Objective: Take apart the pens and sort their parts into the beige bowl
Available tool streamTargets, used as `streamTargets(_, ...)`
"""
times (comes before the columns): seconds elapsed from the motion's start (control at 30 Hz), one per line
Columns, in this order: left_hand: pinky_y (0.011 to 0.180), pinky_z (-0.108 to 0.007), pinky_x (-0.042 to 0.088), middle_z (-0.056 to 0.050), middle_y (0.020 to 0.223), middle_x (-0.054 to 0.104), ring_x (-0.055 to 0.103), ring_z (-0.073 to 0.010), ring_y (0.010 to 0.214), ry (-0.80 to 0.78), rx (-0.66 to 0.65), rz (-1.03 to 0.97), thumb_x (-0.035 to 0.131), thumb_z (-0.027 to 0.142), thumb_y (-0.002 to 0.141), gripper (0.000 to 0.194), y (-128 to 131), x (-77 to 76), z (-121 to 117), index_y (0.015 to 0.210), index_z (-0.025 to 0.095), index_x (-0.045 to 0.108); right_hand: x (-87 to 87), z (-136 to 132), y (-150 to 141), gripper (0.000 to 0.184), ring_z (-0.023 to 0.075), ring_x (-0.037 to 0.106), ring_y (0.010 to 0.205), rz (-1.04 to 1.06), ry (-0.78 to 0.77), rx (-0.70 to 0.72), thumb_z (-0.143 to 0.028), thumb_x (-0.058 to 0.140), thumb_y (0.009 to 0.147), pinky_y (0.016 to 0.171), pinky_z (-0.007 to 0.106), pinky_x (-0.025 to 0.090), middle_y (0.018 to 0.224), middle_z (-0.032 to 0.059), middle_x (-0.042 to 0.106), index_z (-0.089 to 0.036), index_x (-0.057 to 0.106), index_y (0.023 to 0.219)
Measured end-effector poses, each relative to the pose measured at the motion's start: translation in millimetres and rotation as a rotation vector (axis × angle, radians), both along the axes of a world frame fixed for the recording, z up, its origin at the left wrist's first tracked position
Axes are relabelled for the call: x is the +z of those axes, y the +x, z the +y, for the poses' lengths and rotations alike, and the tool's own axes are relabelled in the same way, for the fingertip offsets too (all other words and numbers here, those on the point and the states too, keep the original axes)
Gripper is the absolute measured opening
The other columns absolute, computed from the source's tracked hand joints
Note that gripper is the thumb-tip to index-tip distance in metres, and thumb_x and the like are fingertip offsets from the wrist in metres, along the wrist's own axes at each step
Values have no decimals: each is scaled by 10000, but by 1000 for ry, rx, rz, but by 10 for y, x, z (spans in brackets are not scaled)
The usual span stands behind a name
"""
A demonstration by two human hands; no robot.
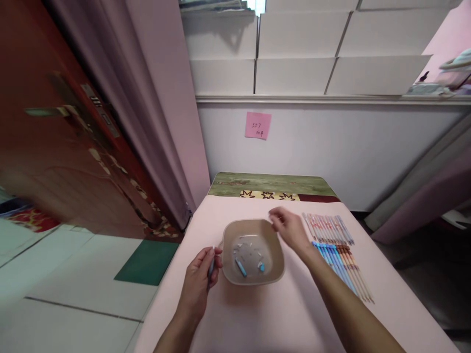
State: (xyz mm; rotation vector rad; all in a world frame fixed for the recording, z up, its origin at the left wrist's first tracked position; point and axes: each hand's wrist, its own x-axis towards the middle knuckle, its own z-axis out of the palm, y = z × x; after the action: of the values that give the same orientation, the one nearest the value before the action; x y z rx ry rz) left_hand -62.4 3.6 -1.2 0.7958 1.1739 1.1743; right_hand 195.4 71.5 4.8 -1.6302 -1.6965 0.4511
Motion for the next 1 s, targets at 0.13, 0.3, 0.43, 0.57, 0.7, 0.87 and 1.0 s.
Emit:
streamTargets(0.13, 400, -169, 199, 30, 628, 538, 319, -31, 430, 32, 7, -28, 592, 434, 804, 272, 51, 8, 8, 856, 168, 615, -285, 93, -326, 159, 145, 641, 730, -319, -249, 195, -162, 551, 776, 669, 200, 427, 771, 48, 720, -171, 708, 749)
streamTargets(0.3, 488, -200, 347, -18, 700, 598, 455, -82, 542, 108, 37, -161, 541, 408, 844, 279, 81, 111, -2, 937, 157, 618, -445, 223, -485, 179, 183, 652, 780, -449, -363, 223, -115, 571, 729, 700, 222, 427, 803, 88, 732, -149, 735, 792)
streamTargets(0.43, 564, -218, 398, -43, 805, 647, 505, -100, 617, 129, 8, -259, 597, 286, 810, 214, 55, 147, 7, 991, 172, 592, -419, 167, -428, 201, 222, 665, 826, -546, -425, 259, -119, 598, 716, 714, 242, 453, 854, 120, 734, -145, 744, 852)
streamTargets(0.57, 648, -224, 436, -47, 855, 666, 552, -106, 681, 131, -23, -285, 632, 233, 788, 201, 103, 111, 34, 977, 176, 591, -415, 24, -392, 210, 240, 679, 815, -621, -490, 281, -88, 613, 693, 701, 251, 483, 850, 148, 731, -131, 749, 848)
streamTargets(0.7, 786, -282, 468, -69, 957, 686, 618, -141, 786, 158, -32, -279, 654, 225, 775, 197, 185, 125, 51, 956, 178, 592, -411, -31, -403, 221, 257, 682, 849, -657, -511, 285, -97, 606, 720, 719, 274, 501, 878, 164, 726, -129, 743, 891)
streamTargets(0.87, 814, -387, 506, -95, 1016, 694, 663, -193, 803, 73, -12, -332, 679, 228, 748, 240, 185, 141, 54, 953, 180, 564, -445, -67, -500, 220, 283, 684, 869, -681, -518, 308, -164, 679, 686, 741, 299, 517, 889, 171, 724, -136, 744, 894)
streamTargets(1.0, 809, -401, 520, -96, 1012, 698, 674, -192, 781, 65, 22, -343, 655, 215, 775, 287, 148, 122, 48, 1029, 187, 524, -521, -133, -588, 269, 317, 680, 889, -690, -518, 317, -160, 671, 687, 739, 337, 527, 917, 202, 715, -108, 734, 943)
